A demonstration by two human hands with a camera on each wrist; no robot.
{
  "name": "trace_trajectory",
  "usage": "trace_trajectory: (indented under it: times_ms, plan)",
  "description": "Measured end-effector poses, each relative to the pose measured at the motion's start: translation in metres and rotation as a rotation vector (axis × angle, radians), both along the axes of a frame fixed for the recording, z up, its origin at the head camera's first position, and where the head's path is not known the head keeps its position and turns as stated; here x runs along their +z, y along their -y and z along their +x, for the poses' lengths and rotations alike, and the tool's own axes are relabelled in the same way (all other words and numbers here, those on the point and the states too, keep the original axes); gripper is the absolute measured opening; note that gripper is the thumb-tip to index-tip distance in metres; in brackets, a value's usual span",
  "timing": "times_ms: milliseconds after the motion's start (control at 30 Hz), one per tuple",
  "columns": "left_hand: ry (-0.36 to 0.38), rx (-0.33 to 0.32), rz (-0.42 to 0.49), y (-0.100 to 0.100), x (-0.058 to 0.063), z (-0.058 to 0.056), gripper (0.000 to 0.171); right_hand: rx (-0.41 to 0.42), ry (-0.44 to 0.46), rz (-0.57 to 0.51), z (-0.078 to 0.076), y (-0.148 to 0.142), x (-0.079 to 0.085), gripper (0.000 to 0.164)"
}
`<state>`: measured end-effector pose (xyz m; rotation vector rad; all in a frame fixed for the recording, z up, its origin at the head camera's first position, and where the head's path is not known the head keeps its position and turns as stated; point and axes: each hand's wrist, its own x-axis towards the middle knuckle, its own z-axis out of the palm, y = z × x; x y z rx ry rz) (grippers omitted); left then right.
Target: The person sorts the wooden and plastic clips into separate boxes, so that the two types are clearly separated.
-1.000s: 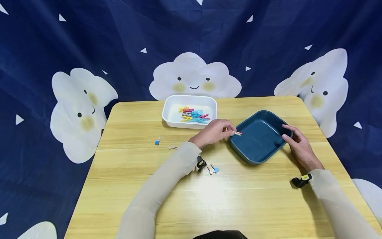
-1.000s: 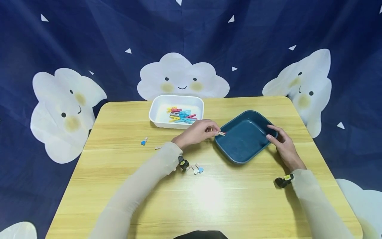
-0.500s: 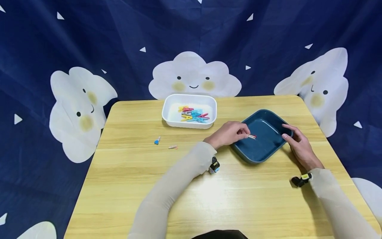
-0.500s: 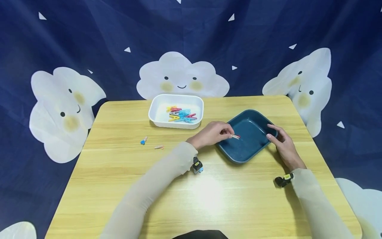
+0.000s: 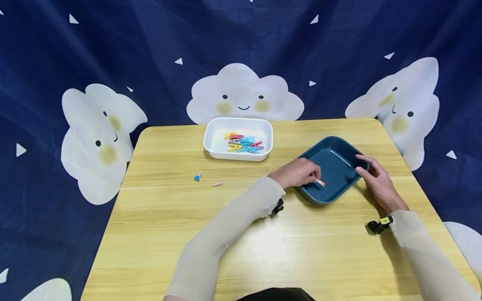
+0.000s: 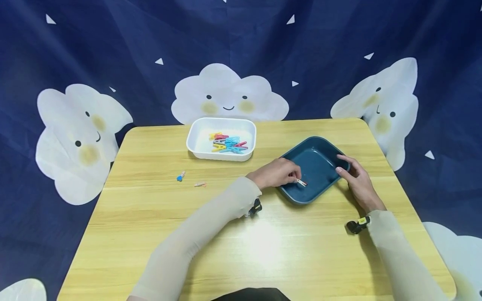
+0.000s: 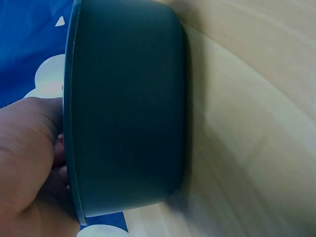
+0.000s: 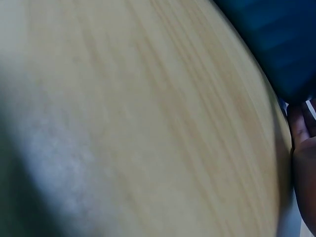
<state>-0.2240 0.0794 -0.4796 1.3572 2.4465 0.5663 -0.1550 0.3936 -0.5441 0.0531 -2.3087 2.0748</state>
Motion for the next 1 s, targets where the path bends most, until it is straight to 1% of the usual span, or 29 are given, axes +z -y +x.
trace_trajectory:
  times_ms: [67, 167, 233, 267, 333, 467, 567, 700, 833, 900, 1000]
  plan:
    - [0.016, -0.023, -0.026, -0.003, 0.001, -0.001, 0.014, -0.006, -0.002, 0.019, 0.0, -0.001, 0.0, 0.051]
    - [0.046, -0.052, -0.067, -0.007, 0.002, -0.001, 0.015, 0.012, 0.002, -0.001, -0.001, 0.0, 0.0, 0.052]
    - [0.069, -0.06, -0.09, -0.009, 0.001, -0.001, 0.018, 0.021, 0.006, -0.019, -0.001, 0.0, 0.0, 0.052]
    - [0.078, -0.061, -0.098, -0.01, 0.001, -0.001, 0.019, 0.023, 0.007, -0.011, -0.002, 0.0, 0.0, 0.052]
    - [0.082, -0.056, -0.106, -0.01, 0.0, -0.001, 0.022, 0.018, 0.007, 0.005, -0.002, 0.001, 0.0, 0.052]
    - [0.054, -0.061, -0.095, -0.011, -0.001, -0.002, 0.023, 0.001, 0.002, 0.017, -0.001, 0.002, 0.001, 0.051]
    - [0.054, -0.072, -0.064, -0.01, 0.0, -0.003, 0.023, -0.001, -0.003, -0.023, 0.0, 0.002, 0.001, 0.051]
    - [0.123, -0.057, 0.014, -0.004, 0.001, -0.003, 0.022, -0.012, 0.005, -0.014, 0.0, 0.002, 0.0, 0.051]
    - [0.186, -0.043, 0.108, 0.008, 0.005, -0.002, 0.021, -0.02, 0.012, 0.031, 0.0, 0.001, -0.001, 0.051]
    - [0.199, -0.037, 0.154, 0.016, 0.008, -0.002, 0.021, -0.018, 0.009, 0.047, 0.0, 0.0, -0.001, 0.051]
    - [0.212, -0.018, 0.198, 0.027, 0.012, -0.001, 0.021, -0.009, 0.004, 0.021, 0.001, -0.001, 0.0, 0.051]
